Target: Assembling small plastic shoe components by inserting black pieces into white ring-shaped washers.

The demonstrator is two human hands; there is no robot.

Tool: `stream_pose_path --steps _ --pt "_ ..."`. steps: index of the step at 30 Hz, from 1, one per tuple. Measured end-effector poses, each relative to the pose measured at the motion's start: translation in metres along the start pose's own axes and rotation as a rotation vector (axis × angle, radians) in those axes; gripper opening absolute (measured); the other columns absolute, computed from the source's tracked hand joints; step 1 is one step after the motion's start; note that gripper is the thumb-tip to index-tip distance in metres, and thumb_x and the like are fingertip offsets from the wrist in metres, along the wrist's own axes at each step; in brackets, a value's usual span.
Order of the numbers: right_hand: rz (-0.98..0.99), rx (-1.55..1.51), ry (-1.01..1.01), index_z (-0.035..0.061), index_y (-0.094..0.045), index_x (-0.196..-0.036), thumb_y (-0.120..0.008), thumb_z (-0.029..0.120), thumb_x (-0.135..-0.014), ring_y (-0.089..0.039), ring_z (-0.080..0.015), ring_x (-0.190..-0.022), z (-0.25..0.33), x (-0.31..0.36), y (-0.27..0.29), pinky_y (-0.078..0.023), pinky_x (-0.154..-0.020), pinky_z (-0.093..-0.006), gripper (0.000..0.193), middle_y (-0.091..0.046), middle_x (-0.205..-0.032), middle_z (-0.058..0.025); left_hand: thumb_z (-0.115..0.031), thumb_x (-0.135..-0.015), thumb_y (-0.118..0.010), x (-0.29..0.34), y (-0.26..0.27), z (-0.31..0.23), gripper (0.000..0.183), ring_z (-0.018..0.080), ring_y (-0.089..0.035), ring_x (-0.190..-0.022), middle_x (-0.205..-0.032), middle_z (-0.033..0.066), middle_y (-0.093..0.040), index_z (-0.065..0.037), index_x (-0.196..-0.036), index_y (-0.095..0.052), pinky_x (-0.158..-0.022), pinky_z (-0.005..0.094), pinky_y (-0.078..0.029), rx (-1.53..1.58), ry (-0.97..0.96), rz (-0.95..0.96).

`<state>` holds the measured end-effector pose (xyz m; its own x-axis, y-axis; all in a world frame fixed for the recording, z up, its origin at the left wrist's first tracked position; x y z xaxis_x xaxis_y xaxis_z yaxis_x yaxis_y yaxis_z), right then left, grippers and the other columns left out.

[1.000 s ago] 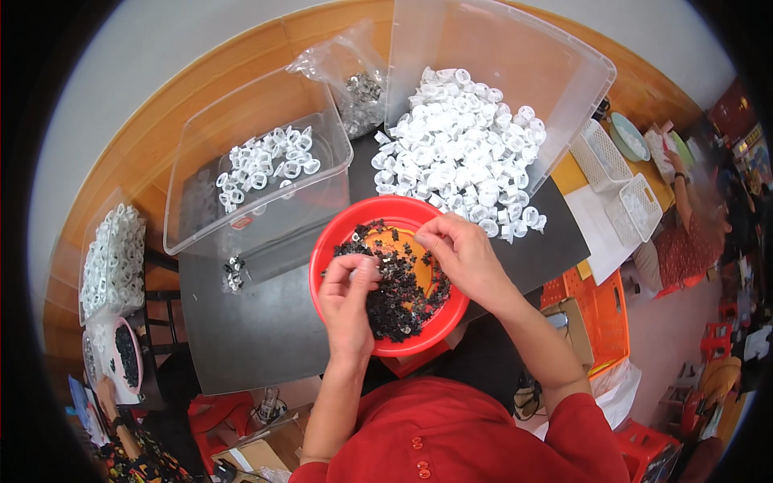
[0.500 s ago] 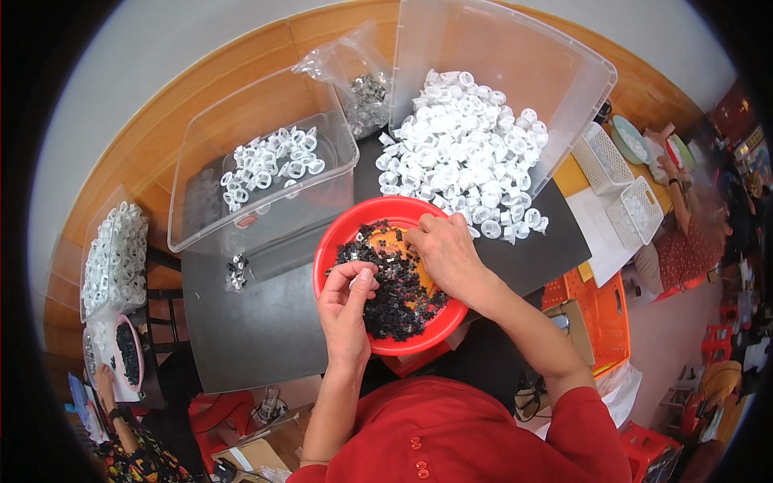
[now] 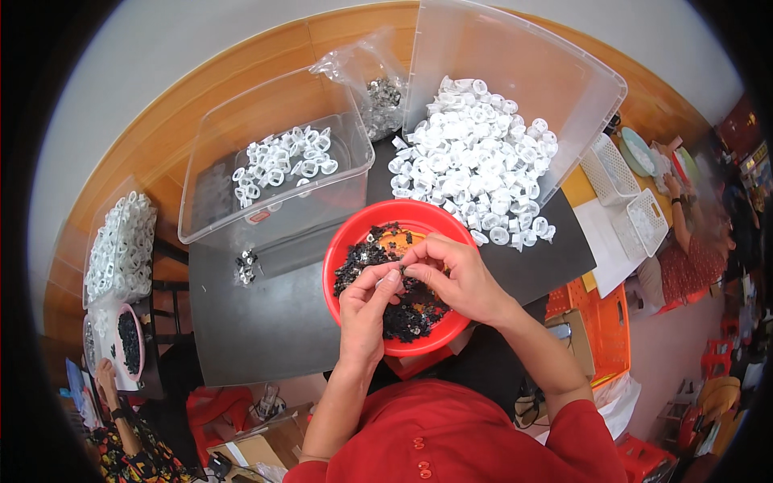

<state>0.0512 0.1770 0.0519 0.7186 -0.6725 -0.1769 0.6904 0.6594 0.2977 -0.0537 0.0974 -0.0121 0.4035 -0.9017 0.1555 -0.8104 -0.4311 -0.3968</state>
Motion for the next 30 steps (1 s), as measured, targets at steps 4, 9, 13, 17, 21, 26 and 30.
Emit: stream_pose_path --steps 4,9,13,17,21,26,30 --pt "-0.08 0.064 0.213 0.0003 -0.064 -0.095 -0.064 0.005 -0.085 -0.059 -0.0175 -0.071 0.016 0.005 0.001 -0.046 -0.064 -0.0294 0.011 -0.06 -0.084 -0.0083 -0.015 -0.092 -0.062 0.002 0.0 0.005 0.016 0.0083 -0.057 -0.078 -0.083 -0.0001 -0.063 -0.003 -0.103 -0.065 -0.072 0.0235 -0.045 0.159 0.1 0.031" --pt "-0.215 0.275 0.447 0.0039 -0.067 -0.094 -0.068 0.003 -0.08 -0.061 -0.022 -0.072 0.041 0.017 0.003 -0.045 -0.064 -0.0324 0.014 -0.062 -0.081 -0.0067 -0.015 -0.091 -0.064 0.005 -0.008 0.006 0.009 0.008 -0.055 -0.076 -0.082 0.0 -0.062 -0.007 -0.093 -0.064 -0.069 0.0228 -0.043 0.336 0.146 0.142" --pt "-0.224 0.328 0.419 0.0048 -0.067 -0.094 -0.069 0.003 -0.078 -0.062 -0.0216 -0.074 0.04 0.019 0.003 -0.044 -0.066 -0.0322 0.016 -0.062 -0.082 -0.0059 -0.015 -0.09 -0.065 0.006 -0.003 0.005 0.008 0.0079 -0.054 -0.074 -0.081 -0.0001 -0.061 -0.007 -0.092 -0.064 -0.069 0.0226 -0.043 0.292 0.113 0.081" --pt "-0.226 0.315 0.39 0.0042 -0.066 -0.094 -0.068 0.004 -0.079 -0.061 -0.0217 -0.074 0.04 0.019 0.007 -0.042 -0.067 -0.0324 0.015 -0.063 -0.084 -0.0059 -0.014 -0.088 -0.067 0.005 0.003 0.002 0.009 0.0074 -0.054 -0.075 -0.082 -0.0003 -0.061 -0.006 -0.093 -0.064 -0.069 0.0221 -0.042 0.2 0.065 0.014" --pt "-0.194 0.363 0.417 0.0045 -0.065 -0.094 -0.067 0.005 -0.081 -0.061 -0.0219 -0.076 0.046 0.017 0.007 -0.042 -0.069 -0.0331 0.013 -0.062 -0.085 -0.0058 -0.014 -0.088 -0.068 0.005 0.006 0.001 0.011 0.0067 -0.053 -0.075 -0.082 -0.0005 -0.062 -0.005 -0.094 -0.065 -0.069 0.0221 -0.042 0.154 0.046 0.007" --pt "-0.114 0.444 0.445 0.0052 -0.063 -0.093 -0.066 0.006 -0.081 -0.06 -0.0229 -0.077 0.049 0.015 0.0 -0.041 -0.073 -0.0347 0.013 -0.061 -0.085 -0.006 -0.014 -0.088 -0.068 0.006 0.006 0.003 0.012 0.0065 -0.053 -0.075 -0.082 -0.0007 -0.061 -0.005 -0.096 -0.066 -0.07 0.0218 -0.042 0.142 0.052 0.011" --pt "-0.106 0.473 0.461 0.0046 -0.061 -0.092 -0.066 0.006 -0.08 -0.059 -0.0234 -0.076 0.05 0.015 -0.004 -0.041 -0.073 -0.0353 0.012 -0.059 -0.083 -0.0062 -0.016 -0.09 -0.066 0.006 0.005 0.004 0.013 0.0061 -0.052 -0.075 -0.081 -0.0014 -0.06 -0.005 -0.096 -0.065 -0.069 0.0215 -0.041 0.129 0.051 0.019"
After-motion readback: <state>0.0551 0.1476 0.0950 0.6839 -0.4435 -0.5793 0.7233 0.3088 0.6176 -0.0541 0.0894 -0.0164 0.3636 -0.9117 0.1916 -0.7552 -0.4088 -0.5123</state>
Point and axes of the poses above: each hand's wrist, its own x-axis away from the middle knuckle, its own y-axis out of the back of the hand, z = x × y, the point moved 9 cm from there along -x, towards the middle knuckle
